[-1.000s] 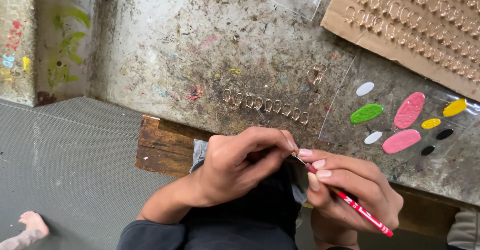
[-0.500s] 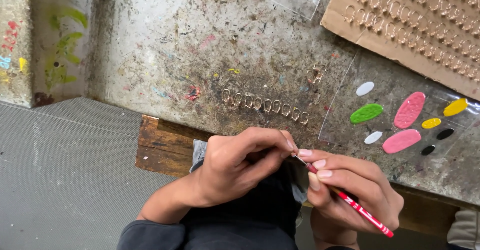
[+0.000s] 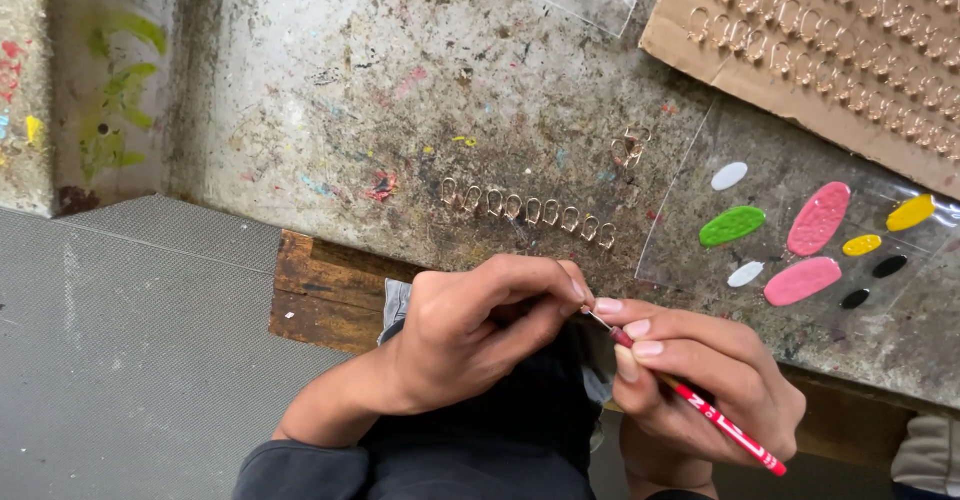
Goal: Applying adhesive or paint to small metal earring components and arranging them on a cardboard sheet.
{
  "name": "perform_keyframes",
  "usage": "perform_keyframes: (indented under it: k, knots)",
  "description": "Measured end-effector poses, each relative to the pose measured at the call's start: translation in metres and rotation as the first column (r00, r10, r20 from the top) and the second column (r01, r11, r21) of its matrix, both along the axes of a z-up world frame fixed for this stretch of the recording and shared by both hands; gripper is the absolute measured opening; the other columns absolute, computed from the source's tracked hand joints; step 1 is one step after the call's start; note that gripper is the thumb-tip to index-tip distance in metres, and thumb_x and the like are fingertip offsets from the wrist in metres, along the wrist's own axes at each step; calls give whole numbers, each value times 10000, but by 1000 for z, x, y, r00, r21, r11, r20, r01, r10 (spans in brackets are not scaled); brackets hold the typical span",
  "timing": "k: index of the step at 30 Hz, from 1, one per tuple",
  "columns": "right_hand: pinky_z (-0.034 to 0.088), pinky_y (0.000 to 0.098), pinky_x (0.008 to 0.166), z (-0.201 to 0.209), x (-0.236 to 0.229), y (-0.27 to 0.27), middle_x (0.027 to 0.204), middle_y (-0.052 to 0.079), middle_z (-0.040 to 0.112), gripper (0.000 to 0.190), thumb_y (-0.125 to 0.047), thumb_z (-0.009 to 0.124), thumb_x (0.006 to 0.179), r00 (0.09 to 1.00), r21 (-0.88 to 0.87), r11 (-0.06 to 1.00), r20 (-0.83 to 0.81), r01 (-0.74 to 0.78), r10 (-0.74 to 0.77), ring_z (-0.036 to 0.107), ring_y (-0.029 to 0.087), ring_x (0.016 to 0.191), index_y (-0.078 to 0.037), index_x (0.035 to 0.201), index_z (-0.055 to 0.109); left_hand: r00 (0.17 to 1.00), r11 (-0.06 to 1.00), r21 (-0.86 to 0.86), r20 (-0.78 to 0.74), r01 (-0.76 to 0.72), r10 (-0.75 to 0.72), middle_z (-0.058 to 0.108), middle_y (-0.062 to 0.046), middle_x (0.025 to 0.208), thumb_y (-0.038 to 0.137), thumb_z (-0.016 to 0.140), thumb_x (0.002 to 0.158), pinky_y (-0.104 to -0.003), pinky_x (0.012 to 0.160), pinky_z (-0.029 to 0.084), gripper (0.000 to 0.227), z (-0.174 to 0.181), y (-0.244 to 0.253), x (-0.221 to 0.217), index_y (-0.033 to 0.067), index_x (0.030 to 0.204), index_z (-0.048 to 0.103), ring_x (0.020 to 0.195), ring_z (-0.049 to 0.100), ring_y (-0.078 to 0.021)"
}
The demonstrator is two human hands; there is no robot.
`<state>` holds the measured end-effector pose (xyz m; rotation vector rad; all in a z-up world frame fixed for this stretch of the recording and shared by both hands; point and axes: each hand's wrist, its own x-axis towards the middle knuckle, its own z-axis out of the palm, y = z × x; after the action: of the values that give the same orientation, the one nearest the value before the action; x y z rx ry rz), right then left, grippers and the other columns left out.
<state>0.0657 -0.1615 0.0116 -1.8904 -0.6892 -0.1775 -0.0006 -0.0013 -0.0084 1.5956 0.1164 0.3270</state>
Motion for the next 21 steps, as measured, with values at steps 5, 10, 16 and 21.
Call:
perform_keyframes:
  k: [5,10,16,21]
  knots:
    - [700,297,686,2,-1,2,848,177,651,179,-181,688,923,1000,-14,1000,-5,13,-14,792,289,730,-65,888,556,1000,1000,-6,-5,4,-4,745,-111,1083,-2,648,1009,-228,878,640,114,0,0,0,1,1121,626,917,768,-148]
    - [696,287,692,2,-1,1,857,171,655,179,-193,679,931,1000,-21,1000,0,-2,2,797,285,742,-70,894,553,1000,1000,-7,-2,2,-2,746,-116,1082,-3,650,1007,-230,884,640,112,1,1,0,0,1117,627,919,771,-152]
    - [682,279,679,0,-1,1,840,168,654,195,-220,677,929,1000,-14,1000,0,22,-22,791,278,732,-76,877,556,1000,1000,-1,-1,7,-7,747,-113,1082,3,643,1014,-224,872,634,108,1,1,1,6,1120,623,907,770,-145]
    - [675,263,680,0,0,-1,849,162,664,189,-215,685,924,1000,-18,1000,6,-1,1,794,268,740,-77,889,560,1000,1000,12,3,-1,1,750,-115,1081,-1,645,1012,-221,859,634,104,2,1,1,6,1113,624,898,772,-143]
